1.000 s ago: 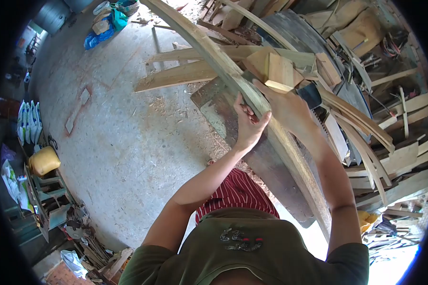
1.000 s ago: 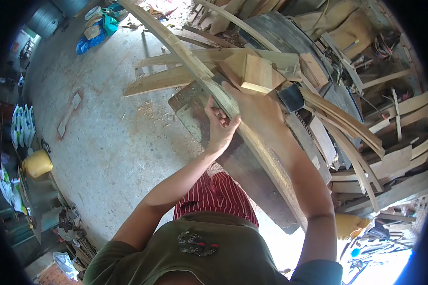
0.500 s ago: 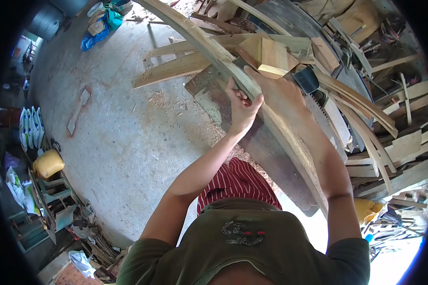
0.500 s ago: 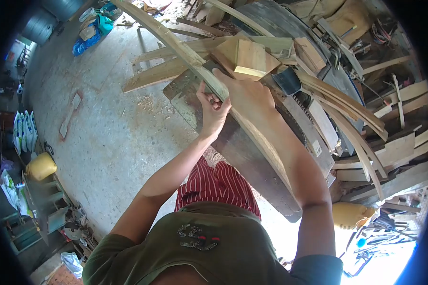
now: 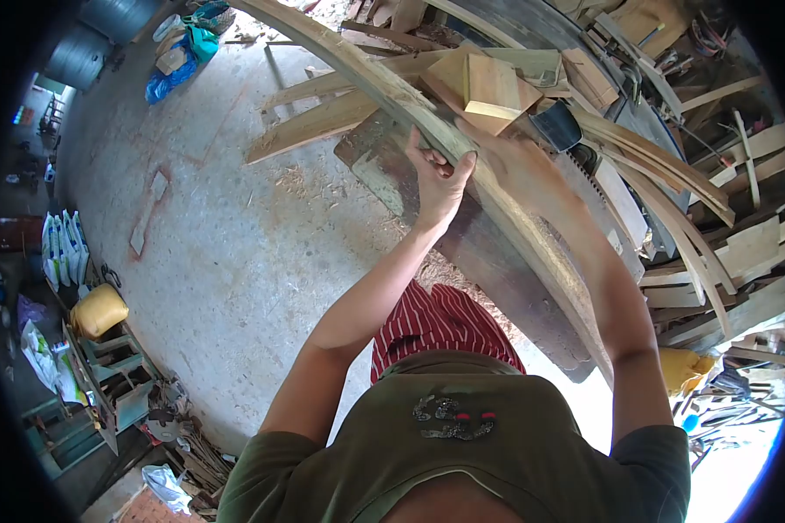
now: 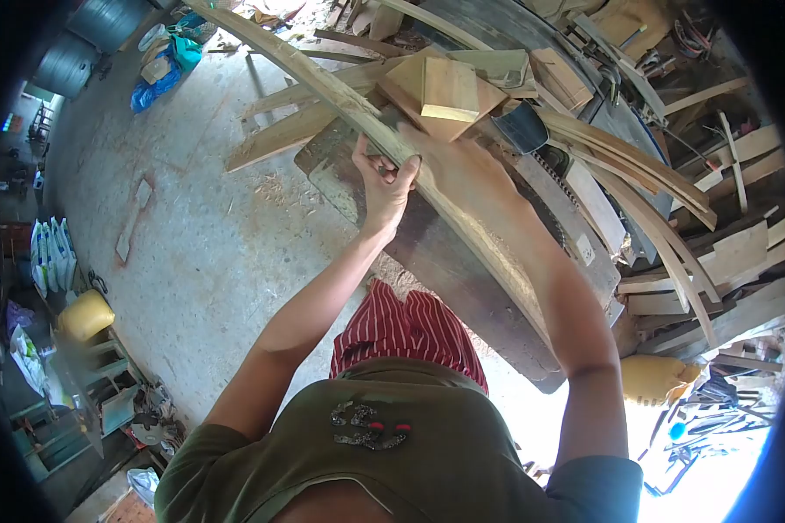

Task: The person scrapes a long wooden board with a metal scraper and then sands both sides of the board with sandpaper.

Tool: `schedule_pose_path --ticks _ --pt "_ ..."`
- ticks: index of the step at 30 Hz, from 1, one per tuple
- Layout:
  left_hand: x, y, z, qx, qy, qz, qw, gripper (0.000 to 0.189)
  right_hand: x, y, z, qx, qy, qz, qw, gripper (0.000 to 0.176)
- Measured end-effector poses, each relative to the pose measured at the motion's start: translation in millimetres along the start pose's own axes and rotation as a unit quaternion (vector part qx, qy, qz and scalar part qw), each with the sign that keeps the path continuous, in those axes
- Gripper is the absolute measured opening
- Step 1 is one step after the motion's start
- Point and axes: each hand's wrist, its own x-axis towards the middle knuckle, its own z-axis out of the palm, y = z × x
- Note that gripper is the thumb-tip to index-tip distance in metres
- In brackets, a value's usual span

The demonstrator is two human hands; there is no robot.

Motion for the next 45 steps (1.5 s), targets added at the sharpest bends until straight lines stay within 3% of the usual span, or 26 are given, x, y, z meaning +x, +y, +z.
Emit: schedule_pose_path --ticks 3,6,9,13,15,16,18,21,26,28,29,31,35,37,38,41,43,45 --pt "1 -4 -2 0.037 0.008 0.011 0.999 0.101 -18 9 -3 0.0 -0.019 0.003 1.0 0.049" --pt "3 -9 -4 0.037 0.012 0.001 0.999 0.1 15 -2 -5 0.019 0.02 -0.038 0.999 0.05" --pt "4 -11 -7 0.058 0.005 0.017 0.998 0.1 44 -9 0 -0.023 0.001 -0.016 1.0 0.053" --pt "1 -1 0 0.02 0.002 0.011 1.0 0.1 -10 -3 -12 -0.006 0.0 -0.034 0.999 0.052" --pt "1 -4 -3 0.02 0.006 0.014 1.0 0.1 -26 -15 -33 -0.041 -0.132 0.061 0.989 0.052" --pt "2 -8 -4 0.028 0.004 0.025 0.999 0.1 -19 -11 -26 -0.041 -0.134 0.061 0.988 0.052" --pt "4 -13 -6 0.036 -0.005 0.024 0.999 0.101 11 4 -5 -0.019 0.01 -0.042 0.999 0.056" --pt "3 -8 -4 0.025 0.0 0.012 1.0 0.103 57 -3 -4 0.0 -0.008 -0.034 0.999 0.057" --pt "7 -9 -6 0.033 -0.002 0.03 0.999 0.104 18 7 4 0.013 0.056 -0.07 0.996 0.052" --pt "0 -11 -3 0.04 0.004 0.025 0.999 0.104 8 -1 -9 -0.014 -0.055 0.021 0.998 0.049" --pt "0 -10 -3 0.041 0.009 0.021 0.999 0.103 17 -1 -4 -0.011 -0.056 0.029 0.998 0.049" --pt "3 -11 -4 0.047 0.006 0.017 0.999 0.103 54 -3 4 0.034 -0.001 -0.027 0.999 0.053" --pt "6 -20 -13 0.092 0.008 0.032 0.995 0.101 66 -12 6 0.017 -0.004 -0.016 1.0 0.056" --pt "9 -23 -12 0.095 0.01 0.042 0.995 0.099 41 10 24 0.021 0.11 -0.125 0.986 0.055" --pt "9 -25 -12 0.088 0.009 0.06 0.994 0.098 32 10 24 0.024 0.109 -0.125 0.986 0.055" --pt "9 -34 -15 0.061 0.011 0.059 0.996 0.099 22 -12 4 -0.021 0.095 -0.101 0.99 0.053" --pt "5 -19 -9 0.097 0.023 0.034 0.994 0.097 47 -37 -17 0.023 -0.033 -0.028 0.999 0.053" --pt "7 -19 -12 0.099 0.017 0.025 0.995 0.098 66 -36 0 0.006 -0.018 0.009 1.0 0.055"
